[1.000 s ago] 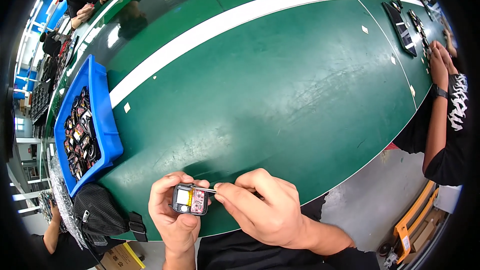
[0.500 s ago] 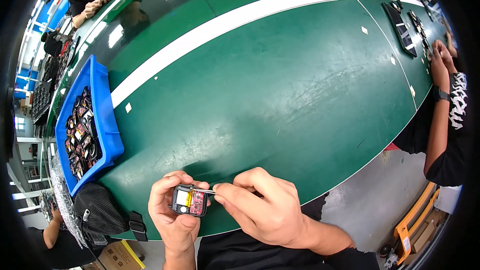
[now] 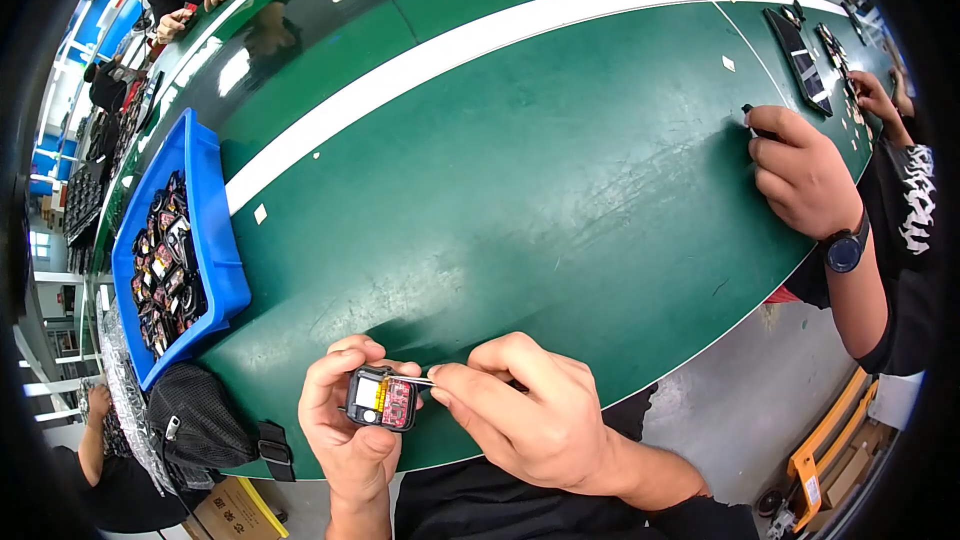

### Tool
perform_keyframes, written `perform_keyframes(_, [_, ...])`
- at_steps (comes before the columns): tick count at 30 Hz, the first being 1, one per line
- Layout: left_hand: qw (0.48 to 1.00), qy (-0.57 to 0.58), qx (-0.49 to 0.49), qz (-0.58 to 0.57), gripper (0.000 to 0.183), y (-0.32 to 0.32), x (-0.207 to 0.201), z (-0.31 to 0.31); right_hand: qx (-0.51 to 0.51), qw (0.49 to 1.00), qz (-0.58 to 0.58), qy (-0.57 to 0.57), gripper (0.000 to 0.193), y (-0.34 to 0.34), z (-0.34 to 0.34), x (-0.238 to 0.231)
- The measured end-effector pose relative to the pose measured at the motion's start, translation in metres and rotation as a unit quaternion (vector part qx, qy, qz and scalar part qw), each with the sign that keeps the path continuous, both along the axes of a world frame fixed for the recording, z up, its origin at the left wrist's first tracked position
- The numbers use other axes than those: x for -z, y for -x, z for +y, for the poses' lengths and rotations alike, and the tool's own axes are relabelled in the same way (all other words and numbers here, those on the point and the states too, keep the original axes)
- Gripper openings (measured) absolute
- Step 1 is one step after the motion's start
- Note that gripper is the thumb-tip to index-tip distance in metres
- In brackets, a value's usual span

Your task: Manually assemble small electronic components, specifically inserting small pieces into a circuit board housing using tweezers.

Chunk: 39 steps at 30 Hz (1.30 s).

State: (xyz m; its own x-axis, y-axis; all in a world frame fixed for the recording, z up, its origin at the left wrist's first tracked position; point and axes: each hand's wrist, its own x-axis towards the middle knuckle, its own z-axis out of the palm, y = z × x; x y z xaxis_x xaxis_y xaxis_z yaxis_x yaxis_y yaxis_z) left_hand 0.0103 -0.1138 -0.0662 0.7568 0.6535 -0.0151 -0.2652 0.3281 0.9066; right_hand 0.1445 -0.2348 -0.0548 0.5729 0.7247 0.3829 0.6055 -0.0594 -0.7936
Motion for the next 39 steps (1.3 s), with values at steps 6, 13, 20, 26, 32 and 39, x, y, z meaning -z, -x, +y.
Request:
perform_keyframes(6, [1.0, -0.025, 0.0, 0.002, 0.067, 0.001, 0.001, 0.002, 0.007, 1.0, -0.008, -0.006, 0.029, 0.003, 0.002, 0.004])
perform_keyframes(13, [1.0, 0.002, -0.001, 0.016, 0.071, 0.002, 0.0, 0.001, 0.01, 1.0, -0.02, -0.005, 0.029, 0.003, 0.0, 0.004])
perform_keyframes(20, [0.994, -0.004, -0.051, 0.093, 0.083, -0.002, -0.007, -0.003, 0.023, 0.999, -0.039, -0.002, 0.026, 0.006, 0.001, 0.005])
perform_keyframes(26, [1.0, -0.003, -0.013, 0.019, 0.073, 0.001, 0.0, 0.001, 0.026, 0.998, -0.061, 0.01, 0.026, 0.006, 0.002, 0.005])
perform_keyframes(32, [1.0, 0.012, -0.013, 0.019, 0.071, 0.002, 0.0, 0.001, 0.035, 0.994, -0.1, 0.015, 0.03, 0.008, 0.002, 0.006])
perform_keyframes(39, [0.999, -0.031, -0.009, 0.025, 0.065, 0.002, 0.0, 0.0, 0.024, 0.992, -0.119, 0.017, 0.03, 0.007, 0.001, 0.007])
